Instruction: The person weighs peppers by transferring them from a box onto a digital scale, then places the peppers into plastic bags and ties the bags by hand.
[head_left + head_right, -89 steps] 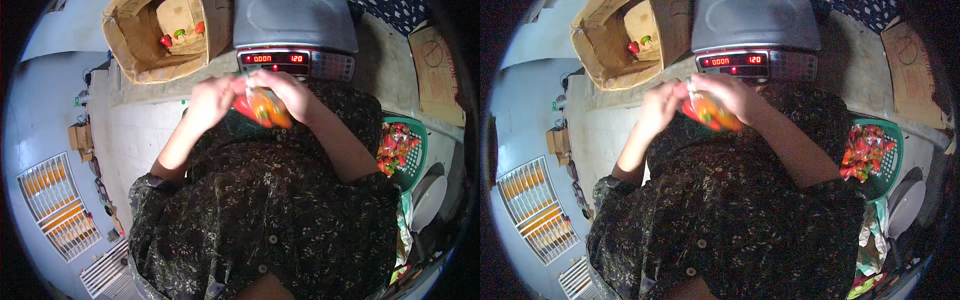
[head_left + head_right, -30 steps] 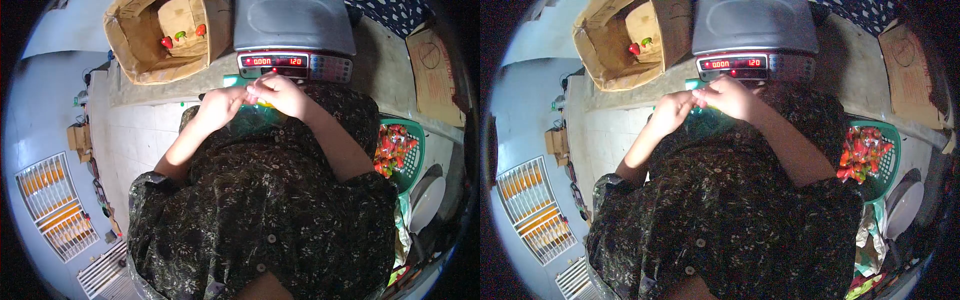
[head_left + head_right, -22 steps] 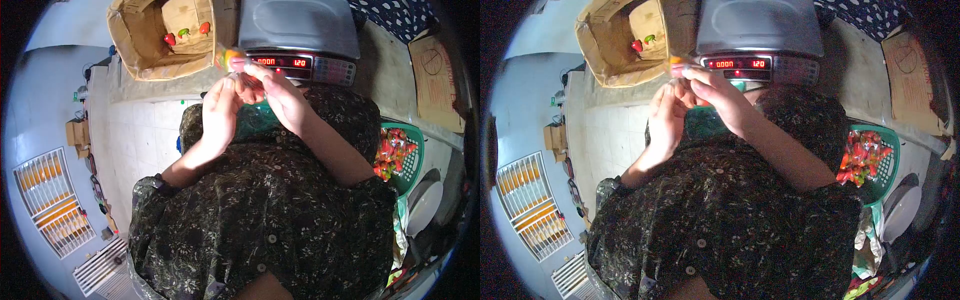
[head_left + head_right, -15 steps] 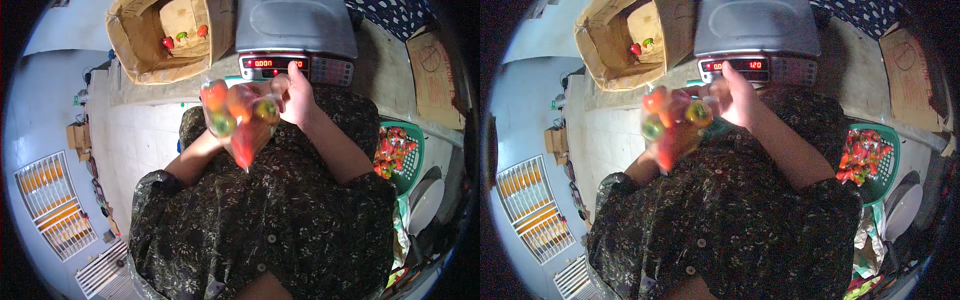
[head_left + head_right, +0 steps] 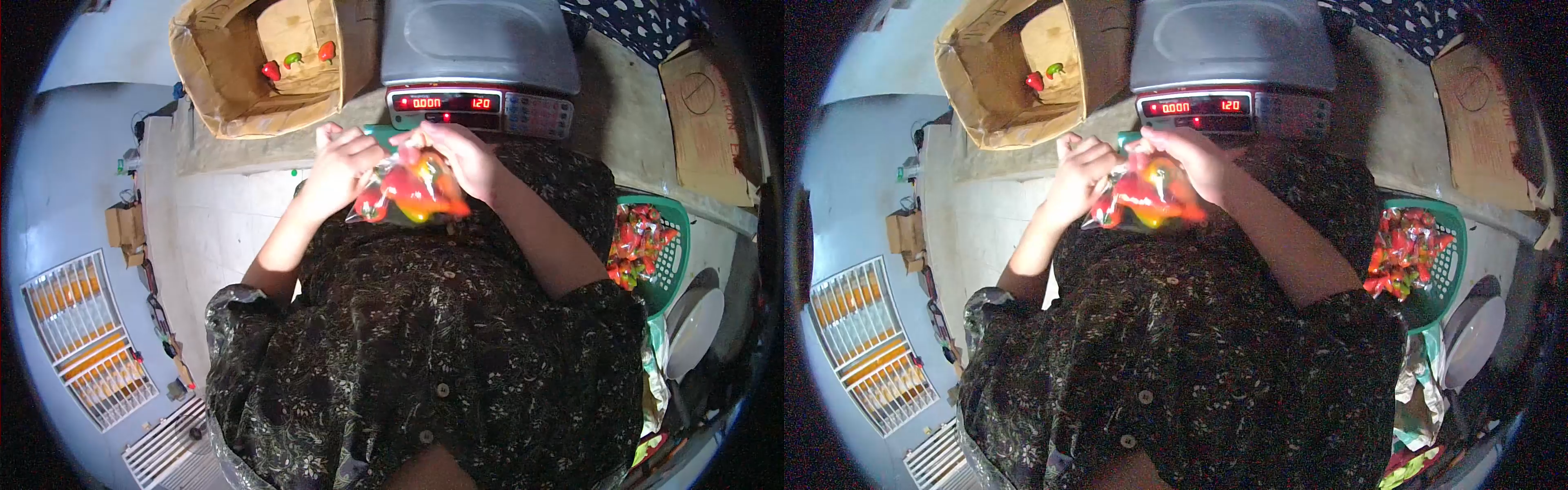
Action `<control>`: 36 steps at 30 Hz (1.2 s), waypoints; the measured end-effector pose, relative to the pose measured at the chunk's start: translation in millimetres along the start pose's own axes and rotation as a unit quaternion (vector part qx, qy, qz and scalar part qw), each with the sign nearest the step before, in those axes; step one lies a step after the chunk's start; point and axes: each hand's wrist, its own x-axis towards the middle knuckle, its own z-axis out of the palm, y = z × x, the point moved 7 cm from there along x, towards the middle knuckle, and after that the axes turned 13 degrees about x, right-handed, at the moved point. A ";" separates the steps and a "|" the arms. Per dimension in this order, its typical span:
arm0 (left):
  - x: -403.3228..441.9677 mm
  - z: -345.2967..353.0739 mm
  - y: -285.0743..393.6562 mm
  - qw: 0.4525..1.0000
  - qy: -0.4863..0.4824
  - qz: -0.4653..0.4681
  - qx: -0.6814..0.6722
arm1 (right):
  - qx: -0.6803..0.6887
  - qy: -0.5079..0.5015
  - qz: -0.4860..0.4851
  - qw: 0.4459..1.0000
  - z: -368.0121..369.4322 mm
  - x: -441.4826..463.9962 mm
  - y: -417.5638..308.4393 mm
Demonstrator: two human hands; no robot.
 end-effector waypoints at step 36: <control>-55.1 39.7 -12.6 0.885 -0.129 -0.301 -0.330 | -0.719 -0.112 -0.102 0.678 33.4 -23.3 63.2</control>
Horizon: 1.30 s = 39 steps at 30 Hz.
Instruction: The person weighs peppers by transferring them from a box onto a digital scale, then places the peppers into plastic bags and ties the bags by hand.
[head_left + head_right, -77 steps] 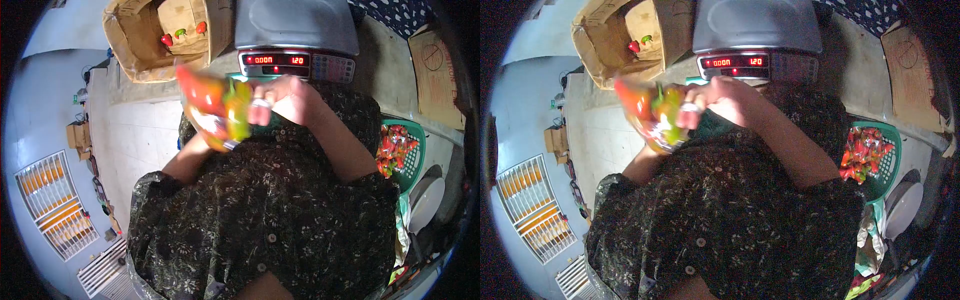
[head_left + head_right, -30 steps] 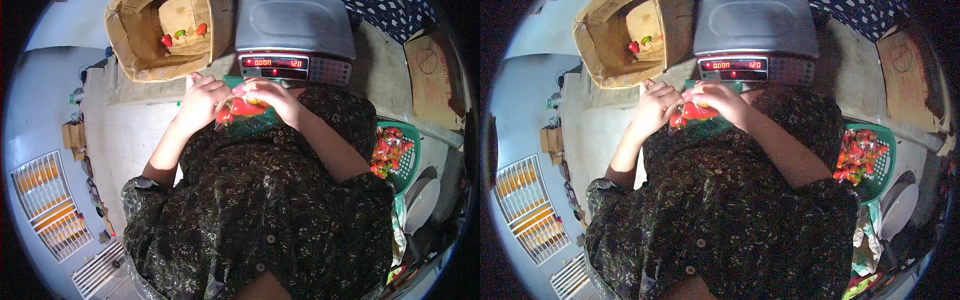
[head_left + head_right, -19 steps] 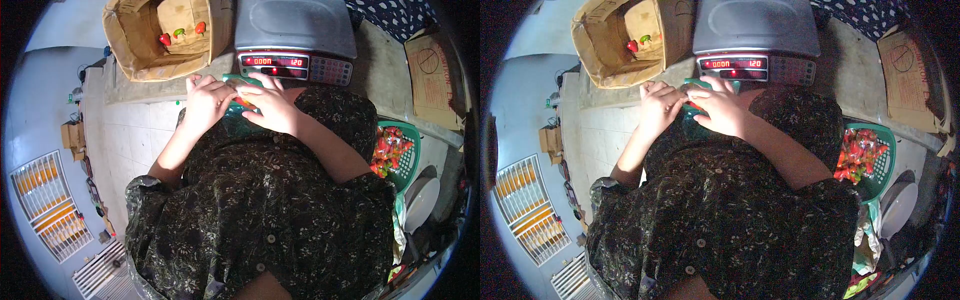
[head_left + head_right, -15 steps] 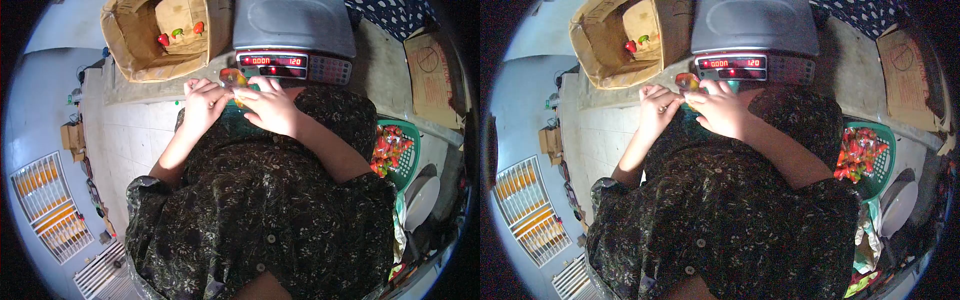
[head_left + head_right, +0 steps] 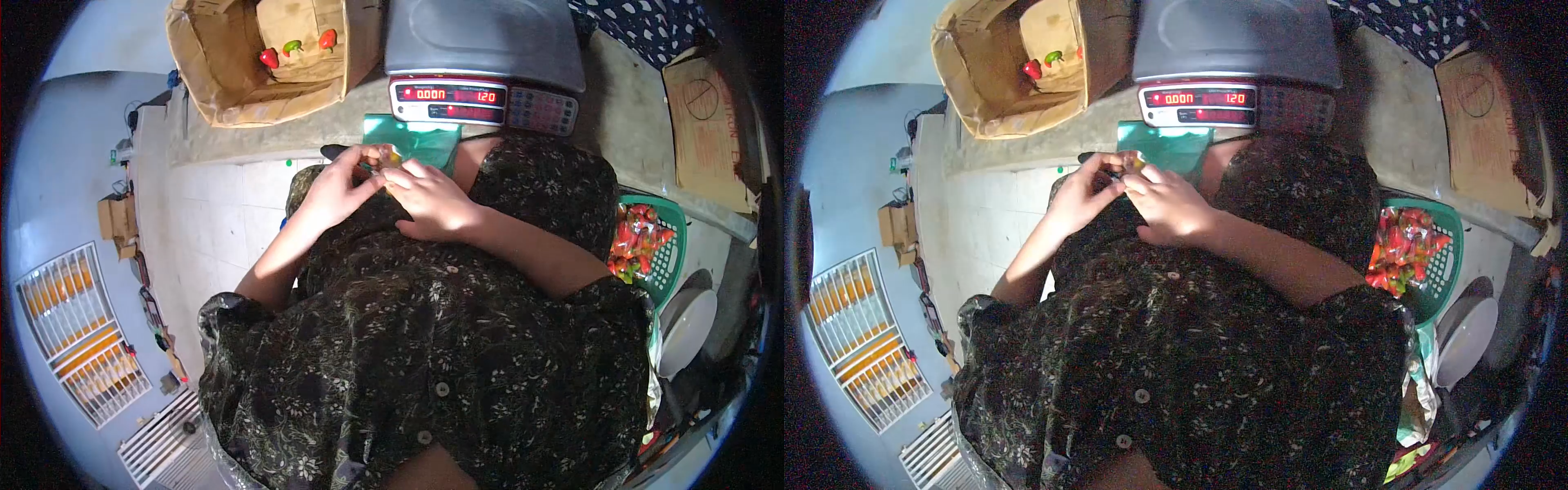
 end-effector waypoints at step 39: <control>-3.6 51.6 -18.9 0.994 0.045 0.077 0.056 | 0.285 -0.053 0.205 0.935 36.3 -0.1 26.1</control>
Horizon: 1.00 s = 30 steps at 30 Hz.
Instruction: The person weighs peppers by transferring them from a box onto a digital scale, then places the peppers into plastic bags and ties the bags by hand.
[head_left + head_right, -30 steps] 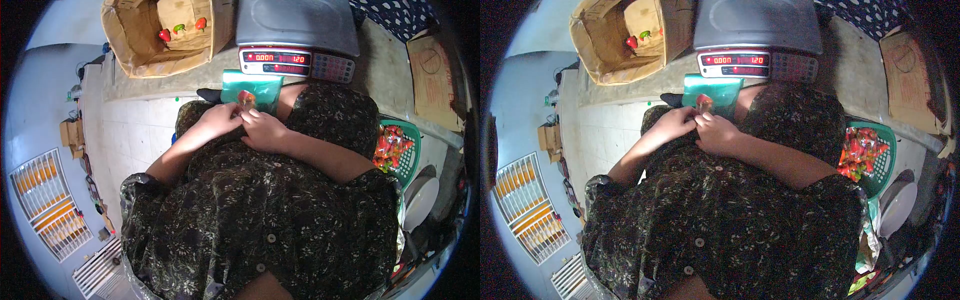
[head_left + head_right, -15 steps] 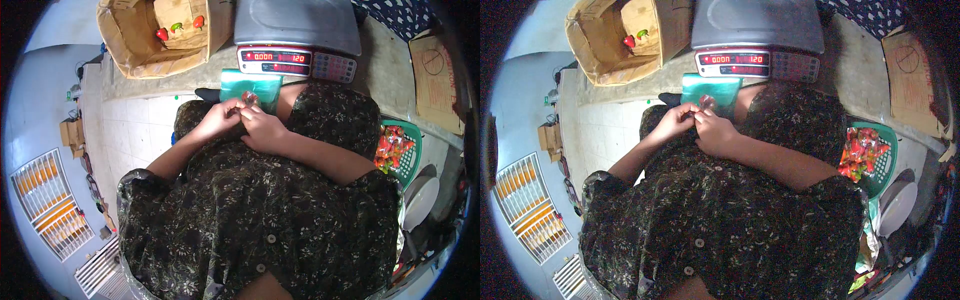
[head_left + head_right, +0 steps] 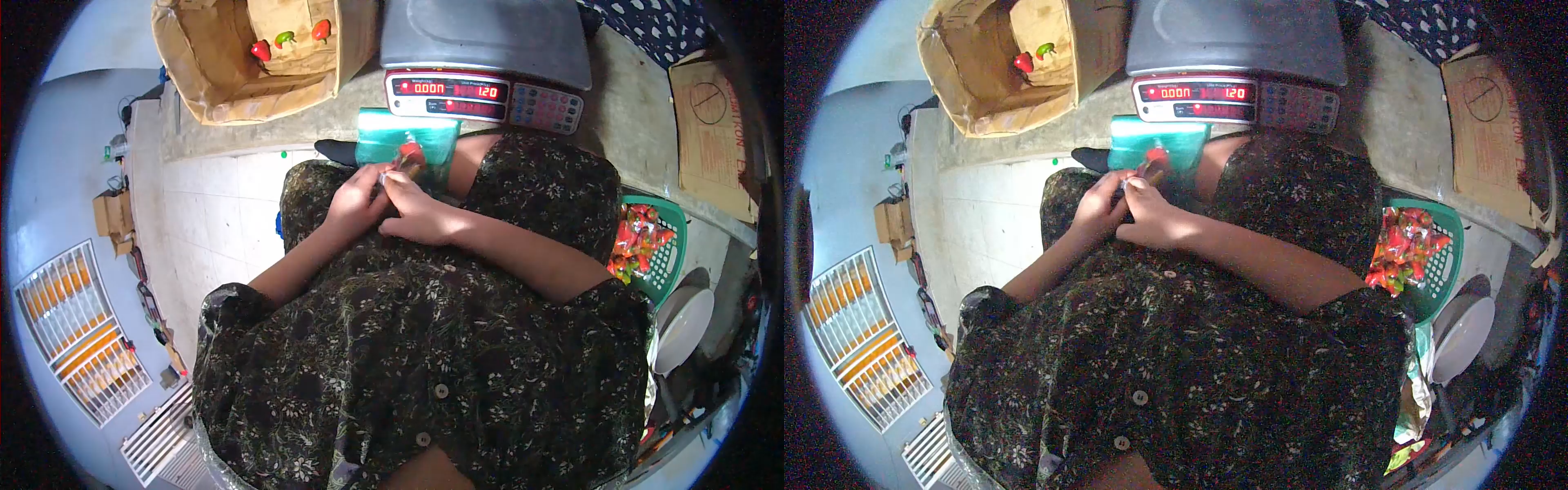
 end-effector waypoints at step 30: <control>3.7 24.8 -31.0 0.949 -0.231 -0.019 -0.212 | -0.081 -0.026 -0.025 0.996 6.4 -6.7 0.4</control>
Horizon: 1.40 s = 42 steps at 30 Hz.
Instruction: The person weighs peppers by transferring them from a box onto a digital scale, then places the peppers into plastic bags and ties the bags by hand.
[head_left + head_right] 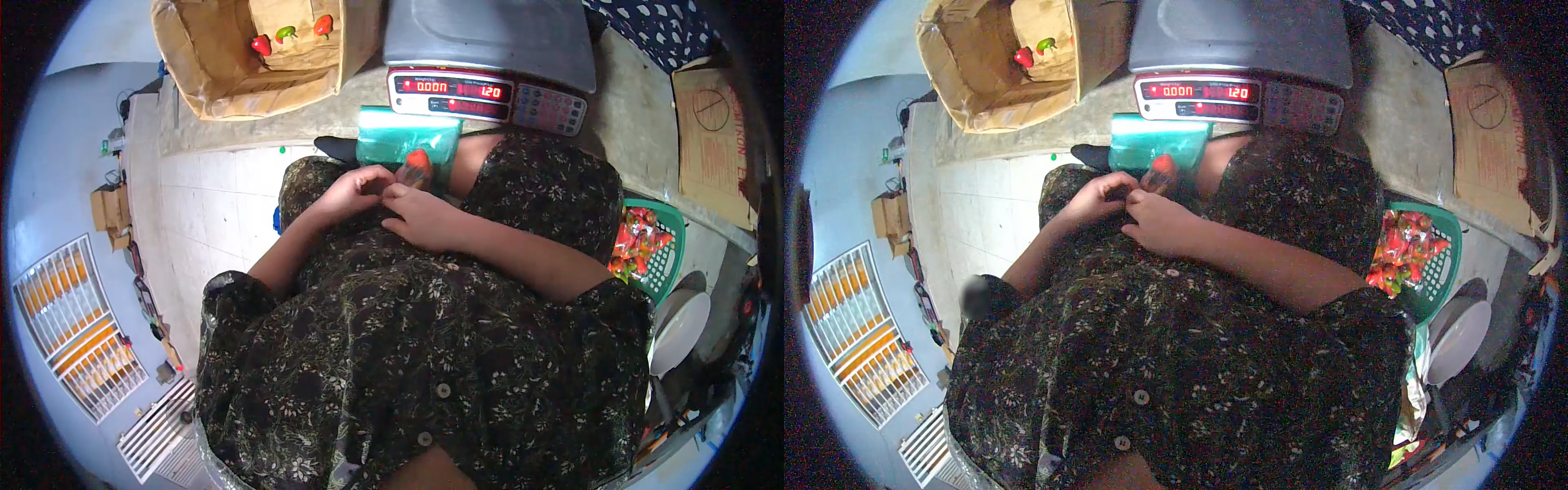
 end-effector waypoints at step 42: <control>-19.6 -76.4 103.4 0.912 0.354 0.124 0.167 | -0.487 0.399 0.284 0.723 -271.7 -322.5 -92.8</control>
